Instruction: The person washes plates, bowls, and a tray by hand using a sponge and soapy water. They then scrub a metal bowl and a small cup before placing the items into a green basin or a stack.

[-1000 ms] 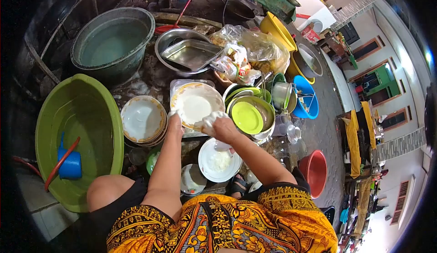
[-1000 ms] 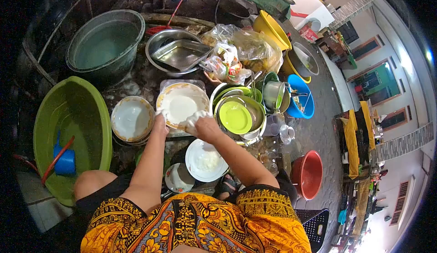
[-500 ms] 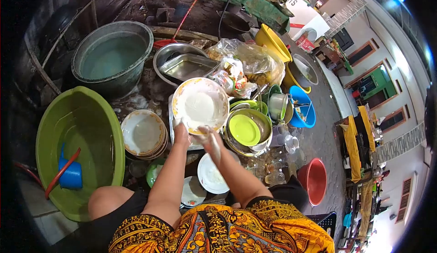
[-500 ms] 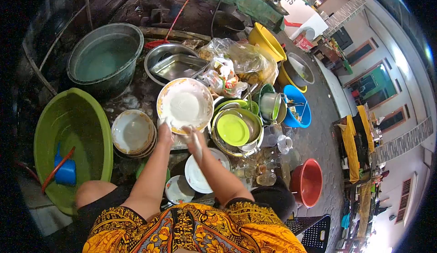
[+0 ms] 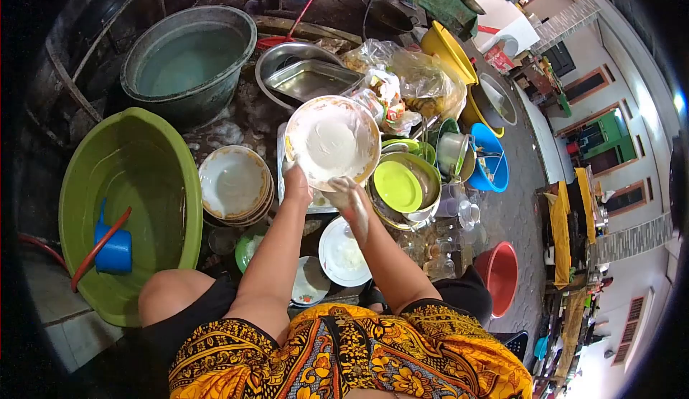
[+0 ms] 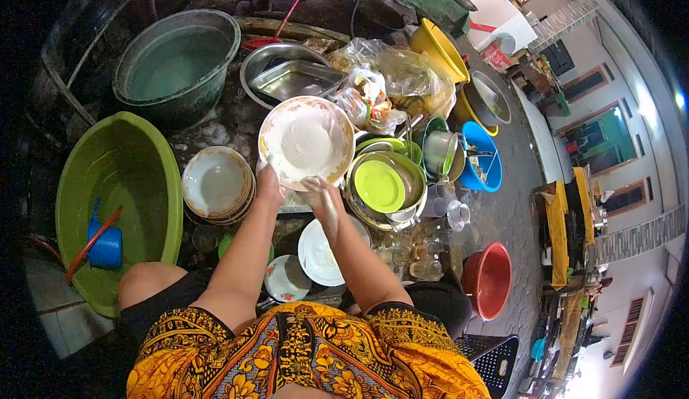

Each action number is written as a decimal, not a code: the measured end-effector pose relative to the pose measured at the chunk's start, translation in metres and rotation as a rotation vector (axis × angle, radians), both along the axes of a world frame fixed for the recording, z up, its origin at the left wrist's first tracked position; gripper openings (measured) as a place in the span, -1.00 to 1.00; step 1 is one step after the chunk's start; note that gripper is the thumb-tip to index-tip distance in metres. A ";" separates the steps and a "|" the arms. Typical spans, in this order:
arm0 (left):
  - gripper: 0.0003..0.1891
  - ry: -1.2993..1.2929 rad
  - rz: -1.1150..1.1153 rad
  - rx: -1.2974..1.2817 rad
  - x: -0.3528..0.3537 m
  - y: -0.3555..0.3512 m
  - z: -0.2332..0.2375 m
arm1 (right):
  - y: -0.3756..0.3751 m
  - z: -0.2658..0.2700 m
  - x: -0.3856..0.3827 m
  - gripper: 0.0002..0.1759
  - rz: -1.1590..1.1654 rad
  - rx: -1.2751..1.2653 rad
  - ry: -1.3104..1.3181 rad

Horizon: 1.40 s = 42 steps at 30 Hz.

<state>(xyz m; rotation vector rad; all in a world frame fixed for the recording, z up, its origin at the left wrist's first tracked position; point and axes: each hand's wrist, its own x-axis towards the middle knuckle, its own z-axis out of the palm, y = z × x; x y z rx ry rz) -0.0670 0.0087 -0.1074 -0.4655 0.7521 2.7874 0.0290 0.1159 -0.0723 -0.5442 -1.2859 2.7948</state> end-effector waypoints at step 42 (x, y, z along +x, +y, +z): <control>-0.64 -0.664 0.364 -0.471 -0.020 -0.090 -0.053 | 0.134 0.049 0.004 -0.48 0.531 1.870 -0.438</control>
